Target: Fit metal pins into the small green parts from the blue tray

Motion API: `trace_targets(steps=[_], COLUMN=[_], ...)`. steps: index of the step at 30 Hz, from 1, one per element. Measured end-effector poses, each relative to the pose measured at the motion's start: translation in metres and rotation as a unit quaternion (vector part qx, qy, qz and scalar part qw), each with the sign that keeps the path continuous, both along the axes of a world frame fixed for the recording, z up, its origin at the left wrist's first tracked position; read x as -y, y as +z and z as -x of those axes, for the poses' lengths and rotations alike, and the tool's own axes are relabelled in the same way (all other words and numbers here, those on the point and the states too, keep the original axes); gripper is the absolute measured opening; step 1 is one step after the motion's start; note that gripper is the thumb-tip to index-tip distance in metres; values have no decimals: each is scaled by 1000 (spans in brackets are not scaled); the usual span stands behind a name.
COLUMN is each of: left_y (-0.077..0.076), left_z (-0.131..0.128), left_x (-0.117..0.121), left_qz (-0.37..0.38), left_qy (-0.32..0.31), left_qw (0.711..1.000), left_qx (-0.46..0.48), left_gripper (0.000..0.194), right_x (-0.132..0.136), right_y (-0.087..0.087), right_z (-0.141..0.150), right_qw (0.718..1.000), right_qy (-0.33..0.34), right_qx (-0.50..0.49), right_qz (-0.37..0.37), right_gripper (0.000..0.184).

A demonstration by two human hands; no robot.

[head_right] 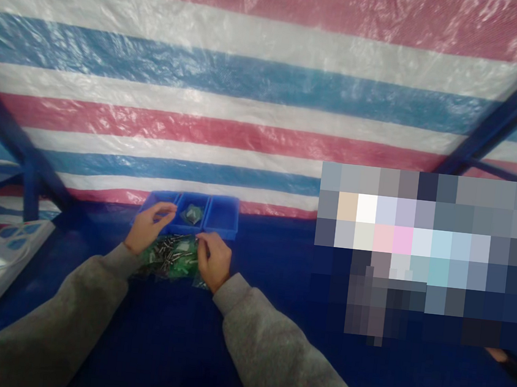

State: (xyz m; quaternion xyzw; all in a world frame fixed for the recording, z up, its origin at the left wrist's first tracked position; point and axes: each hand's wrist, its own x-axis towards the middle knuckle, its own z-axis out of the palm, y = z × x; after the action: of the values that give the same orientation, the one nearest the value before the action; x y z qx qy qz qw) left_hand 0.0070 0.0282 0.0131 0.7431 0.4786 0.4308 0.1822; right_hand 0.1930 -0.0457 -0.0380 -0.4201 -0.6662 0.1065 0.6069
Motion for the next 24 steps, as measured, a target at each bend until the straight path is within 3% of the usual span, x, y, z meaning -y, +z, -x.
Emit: trace_targets(steps=[5,11,24], left_y=[9,22,-9], left_z=[5,9,-10], left_x=[26,30,41], left_qz=[-43,-49,-74], left_qy=[-46,-117,-60], left_qw=[994,981,991], left_qx=[-88,-144,-93], left_gripper=[23,24,18], right_x=[0,-3,-10], right_y=[0,-2,-6], right_z=[0,2,2], right_qw=[998,986,977], right_qy=[-28,-67,-82], right_qx=[57,143,183], right_qz=[8,51,68], right_gripper=[19,16,12])
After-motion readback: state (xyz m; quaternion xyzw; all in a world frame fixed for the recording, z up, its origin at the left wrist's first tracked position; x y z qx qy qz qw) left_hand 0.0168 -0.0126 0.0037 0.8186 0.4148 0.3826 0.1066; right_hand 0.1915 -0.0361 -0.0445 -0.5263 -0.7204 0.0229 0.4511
